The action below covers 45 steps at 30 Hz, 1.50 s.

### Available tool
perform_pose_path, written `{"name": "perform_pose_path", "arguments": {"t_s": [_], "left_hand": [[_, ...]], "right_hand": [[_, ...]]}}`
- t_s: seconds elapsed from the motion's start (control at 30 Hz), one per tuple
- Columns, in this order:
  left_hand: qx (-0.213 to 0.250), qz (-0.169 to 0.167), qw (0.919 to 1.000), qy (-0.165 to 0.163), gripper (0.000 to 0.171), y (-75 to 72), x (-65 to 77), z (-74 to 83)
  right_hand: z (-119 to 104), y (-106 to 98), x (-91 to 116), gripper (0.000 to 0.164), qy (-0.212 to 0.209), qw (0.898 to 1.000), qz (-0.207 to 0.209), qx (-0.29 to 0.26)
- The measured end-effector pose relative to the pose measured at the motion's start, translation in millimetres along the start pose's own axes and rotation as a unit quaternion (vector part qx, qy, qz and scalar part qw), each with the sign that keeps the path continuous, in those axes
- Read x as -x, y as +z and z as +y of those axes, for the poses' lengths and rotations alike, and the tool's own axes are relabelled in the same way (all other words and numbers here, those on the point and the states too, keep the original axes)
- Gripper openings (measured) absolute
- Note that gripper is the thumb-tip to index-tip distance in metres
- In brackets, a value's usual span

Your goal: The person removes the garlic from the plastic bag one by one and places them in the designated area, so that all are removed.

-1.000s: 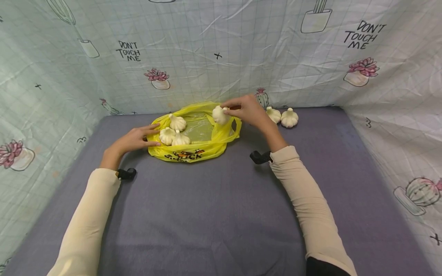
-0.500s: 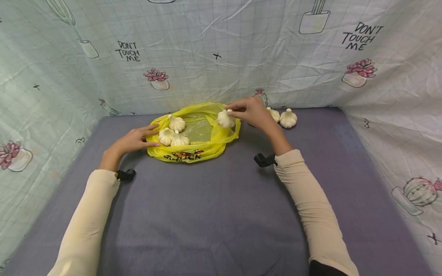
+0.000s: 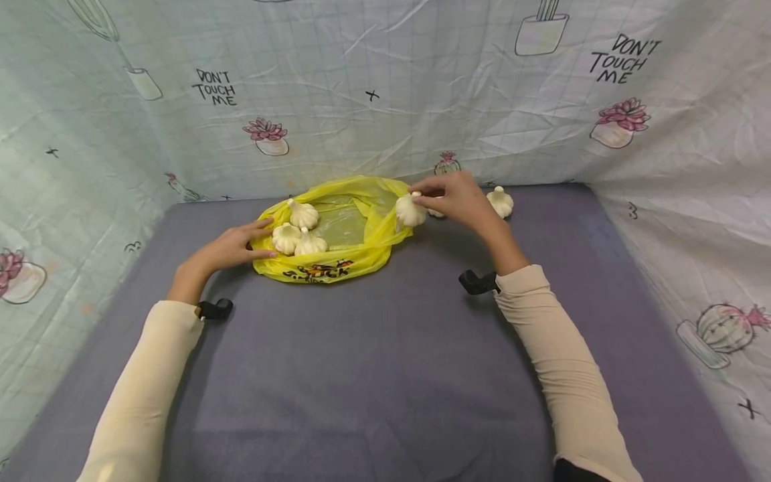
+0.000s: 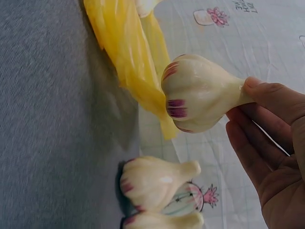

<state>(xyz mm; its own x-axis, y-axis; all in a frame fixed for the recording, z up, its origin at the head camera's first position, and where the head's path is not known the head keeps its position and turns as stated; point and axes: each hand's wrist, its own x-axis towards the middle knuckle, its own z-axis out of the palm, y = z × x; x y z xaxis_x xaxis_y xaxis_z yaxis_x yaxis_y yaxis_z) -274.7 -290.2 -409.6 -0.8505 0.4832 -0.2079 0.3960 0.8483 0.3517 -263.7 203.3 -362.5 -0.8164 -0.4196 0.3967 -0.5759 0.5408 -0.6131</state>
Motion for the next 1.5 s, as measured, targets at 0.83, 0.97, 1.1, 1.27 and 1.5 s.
{"name": "perform_pose_path", "arguments": {"t_s": [0.83, 0.97, 1.1, 1.27, 1.5], "left_hand": [[0.012, 0.000, 0.9999, 0.012, 0.071, -2.5, 7.1, 0.8], [0.013, -0.005, 0.9998, 0.010, 0.071, -4.9, 6.7, 0.8], [0.019, -0.013, 0.9997, 0.003, 0.069, -5.9, 7.9, 1.4], [0.021, -0.015, 0.9997, -0.002, 0.069, -5.8, 8.9, 2.3], [0.022, -0.015, 0.9997, 0.001, 0.067, -7.0, 6.3, 2.2]], "right_hand": [[27, -13, 28, 0.021, 0.030, 0.999, 0.021, 0.040], [30, -16, 32, 0.021, 0.035, 0.998, 0.022, 0.046], [33, -17, 33, 0.021, 0.037, 0.998, 0.019, 0.053], [36, -17, 34, 0.021, 0.041, 0.997, 0.013, 0.060], [40, -16, 33, 0.021, 0.031, 0.998, 0.003, 0.055]]}}
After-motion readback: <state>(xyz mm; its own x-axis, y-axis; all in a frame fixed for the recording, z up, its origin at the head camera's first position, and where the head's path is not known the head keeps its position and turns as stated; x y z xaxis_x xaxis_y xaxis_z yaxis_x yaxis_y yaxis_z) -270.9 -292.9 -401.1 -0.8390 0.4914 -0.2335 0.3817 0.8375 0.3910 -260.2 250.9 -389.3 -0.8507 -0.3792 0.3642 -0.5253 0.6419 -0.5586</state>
